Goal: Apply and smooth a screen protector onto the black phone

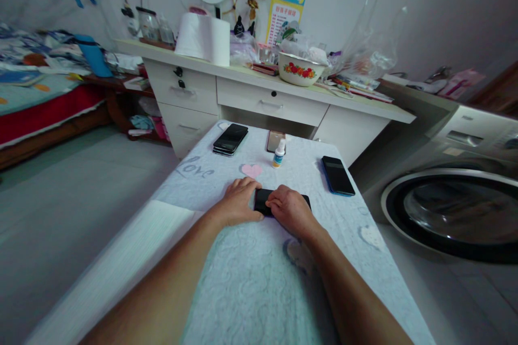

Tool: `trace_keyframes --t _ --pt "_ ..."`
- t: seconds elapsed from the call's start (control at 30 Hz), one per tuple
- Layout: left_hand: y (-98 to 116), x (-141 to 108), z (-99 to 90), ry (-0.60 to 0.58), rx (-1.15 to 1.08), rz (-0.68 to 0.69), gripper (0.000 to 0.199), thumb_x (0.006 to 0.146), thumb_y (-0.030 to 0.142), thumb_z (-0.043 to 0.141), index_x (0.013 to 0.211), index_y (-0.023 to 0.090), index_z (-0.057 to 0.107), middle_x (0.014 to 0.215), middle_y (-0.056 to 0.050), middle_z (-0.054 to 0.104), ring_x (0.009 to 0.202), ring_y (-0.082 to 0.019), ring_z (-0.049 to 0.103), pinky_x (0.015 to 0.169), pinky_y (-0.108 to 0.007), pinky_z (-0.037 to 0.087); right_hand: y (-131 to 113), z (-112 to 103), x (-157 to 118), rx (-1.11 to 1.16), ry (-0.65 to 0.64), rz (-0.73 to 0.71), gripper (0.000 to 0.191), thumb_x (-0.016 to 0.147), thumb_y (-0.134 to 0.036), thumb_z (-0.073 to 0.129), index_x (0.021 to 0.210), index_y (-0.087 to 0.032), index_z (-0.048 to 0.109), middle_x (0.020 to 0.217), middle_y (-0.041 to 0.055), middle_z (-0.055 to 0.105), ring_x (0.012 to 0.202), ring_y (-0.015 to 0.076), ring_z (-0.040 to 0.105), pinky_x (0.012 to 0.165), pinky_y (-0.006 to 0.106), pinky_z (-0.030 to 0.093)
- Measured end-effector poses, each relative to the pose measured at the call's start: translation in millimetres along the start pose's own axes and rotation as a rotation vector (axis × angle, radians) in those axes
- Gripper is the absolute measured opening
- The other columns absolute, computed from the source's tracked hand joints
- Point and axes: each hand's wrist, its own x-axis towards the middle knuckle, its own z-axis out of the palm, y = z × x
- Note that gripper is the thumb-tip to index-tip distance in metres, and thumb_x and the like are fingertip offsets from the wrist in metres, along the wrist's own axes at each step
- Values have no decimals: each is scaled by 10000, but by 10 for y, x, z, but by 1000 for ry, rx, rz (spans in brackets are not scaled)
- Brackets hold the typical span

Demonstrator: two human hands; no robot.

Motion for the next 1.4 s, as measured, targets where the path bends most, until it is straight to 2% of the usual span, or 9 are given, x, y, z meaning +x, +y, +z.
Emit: trace_keyframes --t 0.2,0.57,0.9,1.4 --pt "-19 -4 2 -8 -9 -3 634 564 362 722 1150 264 500 1216 -43 497 1148 -277 440 969 -389 383 18 -13 23 -89 20 73 165 893 -223 515 918 -203 677 911 36 602 802 132 568 695 232 363" --pt "-19 -1 -3 -3 -2 12 619 568 355 724 1140 265 506 1210 -43 503 1140 -278 443 969 -394 378 55 14 73 -104 45 149 174 906 -216 504 903 -194 676 920 64 609 867 160 578 747 248 384" --pt "2 -3 -17 -11 -20 3 636 572 351 717 1161 257 495 1232 -49 490 1163 -283 433 989 -399 374 12 69 133 -109 62 98 161 906 -216 503 919 -199 662 913 47 582 840 152 572 723 246 379" --pt "-18 9 -2 -4 -2 7 610 567 358 722 1132 271 510 1219 -40 497 1154 -284 444 970 -395 372 -66 35 149 -56 14 -7 183 915 -205 483 944 -189 662 900 37 562 795 128 558 711 225 377"
